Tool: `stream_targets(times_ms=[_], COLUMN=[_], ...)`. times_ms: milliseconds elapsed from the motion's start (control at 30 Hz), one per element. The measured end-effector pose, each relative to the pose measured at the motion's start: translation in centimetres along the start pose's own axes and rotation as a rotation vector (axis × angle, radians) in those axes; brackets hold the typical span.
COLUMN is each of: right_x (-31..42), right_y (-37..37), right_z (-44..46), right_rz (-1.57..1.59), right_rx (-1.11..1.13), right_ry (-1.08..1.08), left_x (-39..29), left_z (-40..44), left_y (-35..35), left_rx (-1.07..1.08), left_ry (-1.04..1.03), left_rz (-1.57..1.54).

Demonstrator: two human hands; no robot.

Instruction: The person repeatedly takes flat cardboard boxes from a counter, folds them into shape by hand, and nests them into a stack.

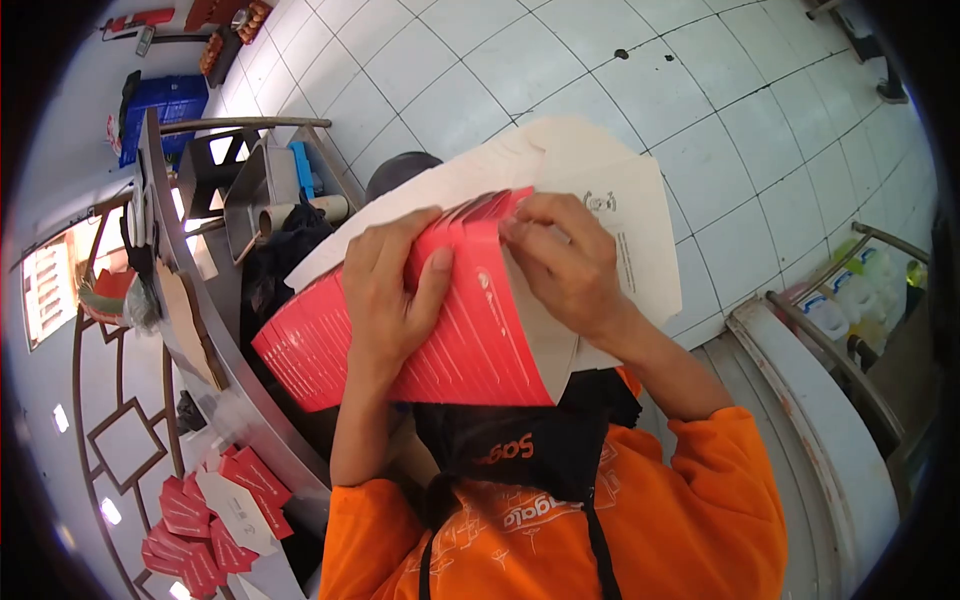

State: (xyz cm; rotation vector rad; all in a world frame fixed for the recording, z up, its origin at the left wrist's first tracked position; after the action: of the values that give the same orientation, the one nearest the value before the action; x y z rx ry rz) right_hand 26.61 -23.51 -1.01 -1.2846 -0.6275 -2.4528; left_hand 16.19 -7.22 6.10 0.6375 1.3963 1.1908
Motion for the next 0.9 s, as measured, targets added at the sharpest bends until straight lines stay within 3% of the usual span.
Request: stream_targets(times_ms=[200,400,900], right_x=[0.4,-0.2,2.9], right_y=[0.4,1.2,5.6], right_z=[-0.7,0.3,1.5], right_rz=[-0.003,0.141,-0.093], right_rx=[0.011,0.114,0.371], right_ry=[0.051,-0.064,0.057], left_x=[-0.3,-0.6,-0.6], left_z=[-0.9,-0.5,-0.5], left_y=[0.1,-0.2,-0.2], left_rx=[-0.007,-0.006,0.033], left_ry=[-0.031,-0.061,-0.118], left_rz=[0.005,0.005,-0.016])
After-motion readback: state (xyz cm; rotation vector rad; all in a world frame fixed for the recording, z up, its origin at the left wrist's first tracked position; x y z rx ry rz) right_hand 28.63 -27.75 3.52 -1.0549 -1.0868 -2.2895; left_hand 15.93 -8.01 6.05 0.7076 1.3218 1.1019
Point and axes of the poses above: each hand's wrist, its own z-axis towards the middle knuckle, its own y-axis out of the back of the hand, x = y × z, the point moved 4 cm from there along z, towards the middle knuckle, and after that the axes turned 3 degrees about z, right-handed, at the moved point
